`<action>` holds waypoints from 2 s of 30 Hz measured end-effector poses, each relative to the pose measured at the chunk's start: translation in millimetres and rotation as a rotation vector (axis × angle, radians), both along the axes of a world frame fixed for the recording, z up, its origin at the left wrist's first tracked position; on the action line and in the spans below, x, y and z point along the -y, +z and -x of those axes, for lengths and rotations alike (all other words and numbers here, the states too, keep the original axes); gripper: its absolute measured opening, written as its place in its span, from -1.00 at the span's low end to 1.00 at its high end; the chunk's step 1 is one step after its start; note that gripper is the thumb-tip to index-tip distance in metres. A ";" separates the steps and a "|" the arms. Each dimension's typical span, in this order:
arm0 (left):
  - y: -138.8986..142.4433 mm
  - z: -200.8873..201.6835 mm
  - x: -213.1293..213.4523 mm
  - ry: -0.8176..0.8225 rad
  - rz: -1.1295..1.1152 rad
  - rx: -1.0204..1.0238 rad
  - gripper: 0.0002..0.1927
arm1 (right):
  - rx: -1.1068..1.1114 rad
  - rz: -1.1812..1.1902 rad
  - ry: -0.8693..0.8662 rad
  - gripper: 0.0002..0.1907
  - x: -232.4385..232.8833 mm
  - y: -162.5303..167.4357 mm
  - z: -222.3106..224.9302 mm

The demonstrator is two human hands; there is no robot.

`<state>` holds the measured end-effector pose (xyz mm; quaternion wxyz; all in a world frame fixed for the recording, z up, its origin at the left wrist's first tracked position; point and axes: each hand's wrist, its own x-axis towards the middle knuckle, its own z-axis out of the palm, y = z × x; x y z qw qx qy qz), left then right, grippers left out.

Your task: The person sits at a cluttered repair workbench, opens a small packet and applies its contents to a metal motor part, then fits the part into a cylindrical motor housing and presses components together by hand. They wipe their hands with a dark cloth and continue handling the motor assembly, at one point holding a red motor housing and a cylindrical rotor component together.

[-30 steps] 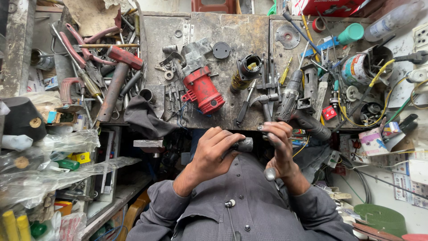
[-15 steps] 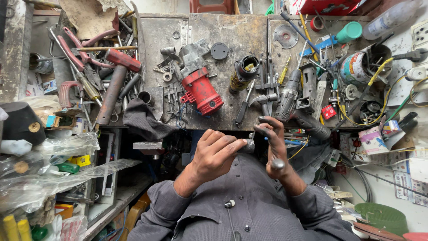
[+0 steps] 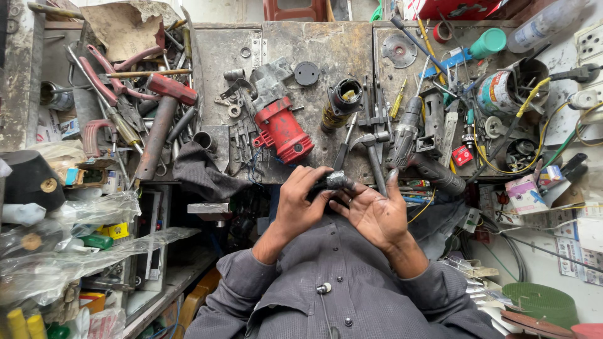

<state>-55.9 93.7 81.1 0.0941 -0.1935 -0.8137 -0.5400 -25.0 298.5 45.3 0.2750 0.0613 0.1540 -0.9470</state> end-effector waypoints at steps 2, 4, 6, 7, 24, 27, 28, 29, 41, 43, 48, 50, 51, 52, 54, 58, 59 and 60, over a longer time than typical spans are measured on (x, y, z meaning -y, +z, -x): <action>-6.2 -0.5 2.4 0.048 -0.062 0.101 -0.61 | 0.094 -0.027 0.002 0.12 -3.4 -0.7 -0.3; -15.3 0.7 4.1 0.068 -0.182 0.285 -0.64 | 0.183 -0.058 -0.012 0.10 -6.6 -1.1 -1.1; -26.6 2.4 4.2 0.059 -0.362 0.554 -0.68 | 0.123 -0.020 -0.080 0.09 -7.8 -2.1 -4.6; -32.9 4.5 3.7 0.033 -0.391 0.607 -0.69 | 0.090 -0.001 -0.114 0.09 -7.7 -3.7 -4.4; -56.7 0.6 3.8 -0.210 -0.455 0.845 -0.73 | -0.712 -0.973 -0.317 0.04 -12.3 -49.1 -5.7; -55.3 1.0 3.3 -0.263 -0.427 0.810 -0.72 | -0.747 -1.055 -0.295 0.06 -13.3 -44.4 -2.6; -55.1 1.6 2.4 -0.275 -0.434 0.813 -0.72 | -0.774 -1.065 -0.274 0.08 -12.8 -42.0 0.0; -55.2 2.0 1.4 -0.282 -0.442 0.816 -0.72 | -0.845 -1.144 -0.263 0.07 -13.2 -38.9 1.9; -64.5 4.1 -0.2 -0.314 -0.568 1.096 -0.63 | -1.729 -1.943 -0.543 -0.28 -37.3 -34.4 9.3; -62.4 6.1 0.5 -0.298 -0.590 1.123 -0.63 | -1.768 -2.014 -0.597 -0.35 -38.4 -39.0 11.1; -56.0 10.6 3.5 -0.266 -0.702 1.177 -0.62 | -1.727 -2.075 -0.689 -0.38 -35.6 -42.5 11.7; -55.2 10.7 1.3 -0.257 -0.660 1.153 -0.61 | -1.686 -2.060 -0.718 -0.35 -31.8 -41.4 12.6; -55.2 10.1 -0.3 -0.254 -0.638 1.145 -0.60 | -1.669 -2.057 -0.705 -0.32 -29.0 -41.1 15.0; -55.3 8.8 -2.0 -0.262 -0.645 1.134 -0.61 | -1.651 -2.053 -0.693 -0.28 -27.3 -40.0 16.6; -55.4 8.4 -3.8 -0.282 -0.654 1.098 -0.61 | -1.614 -2.050 -0.661 -0.24 -25.4 -36.9 20.5; -54.6 5.1 -3.6 -0.211 -0.589 1.016 -0.67 | -1.322 -1.940 -0.557 -0.17 -20.2 -31.7 21.4; -54.3 4.3 -3.6 -0.200 -0.547 0.977 -0.68 | -1.300 -1.875 -0.538 -0.16 -20.1 -30.6 20.8; -54.0 3.9 -4.0 -0.188 -0.504 0.935 -0.69 | -1.280 -1.810 -0.521 -0.15 -20.3 -29.7 20.1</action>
